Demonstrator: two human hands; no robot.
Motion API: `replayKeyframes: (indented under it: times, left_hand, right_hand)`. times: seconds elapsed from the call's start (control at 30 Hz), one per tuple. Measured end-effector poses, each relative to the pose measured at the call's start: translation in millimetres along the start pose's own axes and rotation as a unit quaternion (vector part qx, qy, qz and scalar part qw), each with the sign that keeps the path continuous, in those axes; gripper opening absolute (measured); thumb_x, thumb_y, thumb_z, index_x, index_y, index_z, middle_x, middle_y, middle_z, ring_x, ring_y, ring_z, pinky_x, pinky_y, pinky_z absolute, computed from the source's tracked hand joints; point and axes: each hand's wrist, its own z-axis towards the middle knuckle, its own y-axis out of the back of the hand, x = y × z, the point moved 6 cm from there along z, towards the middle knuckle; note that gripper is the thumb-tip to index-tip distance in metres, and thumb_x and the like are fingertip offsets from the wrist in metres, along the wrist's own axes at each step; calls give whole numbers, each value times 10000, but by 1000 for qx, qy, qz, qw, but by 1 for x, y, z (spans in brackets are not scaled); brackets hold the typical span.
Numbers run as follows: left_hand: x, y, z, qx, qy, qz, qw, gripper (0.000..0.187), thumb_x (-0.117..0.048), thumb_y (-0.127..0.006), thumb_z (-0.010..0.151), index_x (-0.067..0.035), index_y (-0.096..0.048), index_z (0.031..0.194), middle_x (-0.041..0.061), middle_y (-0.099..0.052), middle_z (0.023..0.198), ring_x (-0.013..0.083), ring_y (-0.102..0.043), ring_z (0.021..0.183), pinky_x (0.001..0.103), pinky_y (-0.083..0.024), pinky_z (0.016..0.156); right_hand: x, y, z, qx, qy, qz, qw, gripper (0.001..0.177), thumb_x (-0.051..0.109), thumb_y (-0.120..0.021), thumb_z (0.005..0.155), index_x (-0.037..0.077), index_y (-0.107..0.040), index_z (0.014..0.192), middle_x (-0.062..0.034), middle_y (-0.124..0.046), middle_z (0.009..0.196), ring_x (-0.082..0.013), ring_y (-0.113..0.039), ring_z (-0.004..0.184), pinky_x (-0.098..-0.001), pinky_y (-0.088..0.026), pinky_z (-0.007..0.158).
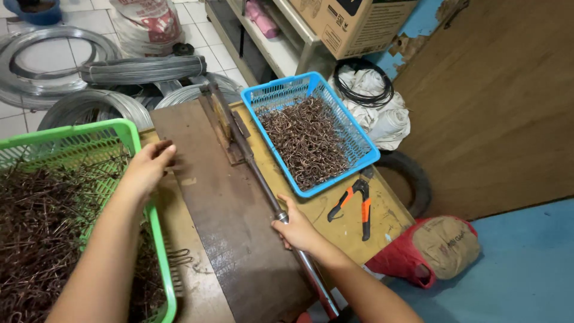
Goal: Bending small metal wires into a specific shape using a manual lever-operated jig
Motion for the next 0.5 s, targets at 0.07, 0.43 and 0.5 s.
replayKeyframes:
  times: [0.07,0.43,0.5]
  left_hand:
    - [5,23,-1,-11,-15,37,999,543,-338,-705,1120,-14,-601,1544,273,-694,1368,401,-711,1169,553,-562,942]
    - [24,70,-101,42,226,463,856,930,-306,-659,1032,-233,-89,1762,195,-209,1784,427,-233,1623,694,-257,1286]
    - [80,67,-96,117,228,528,810,938,-635,-505,1027,-278,-28,1751,168,-129,1818,476,-260,1629,751,-304,1249]
  right_hand:
    - [5,-1,-3,0,0,0,1000,793,51,-692,948,138,-357,1662,-130,-639,638,-218,-626,371,-298,-547,316]
    - [29,-4,-22,19,-58,-14,998,806,84,-621,1015,281,-251,1704,-77,-548,670,-170,-509,424,-313,-443,390]
    - [27,-4,-19,19,-59,-8,998,806,87,-615,1006,281,-253,1699,-91,-529,660,-186,-497,418,-321,-435,390]
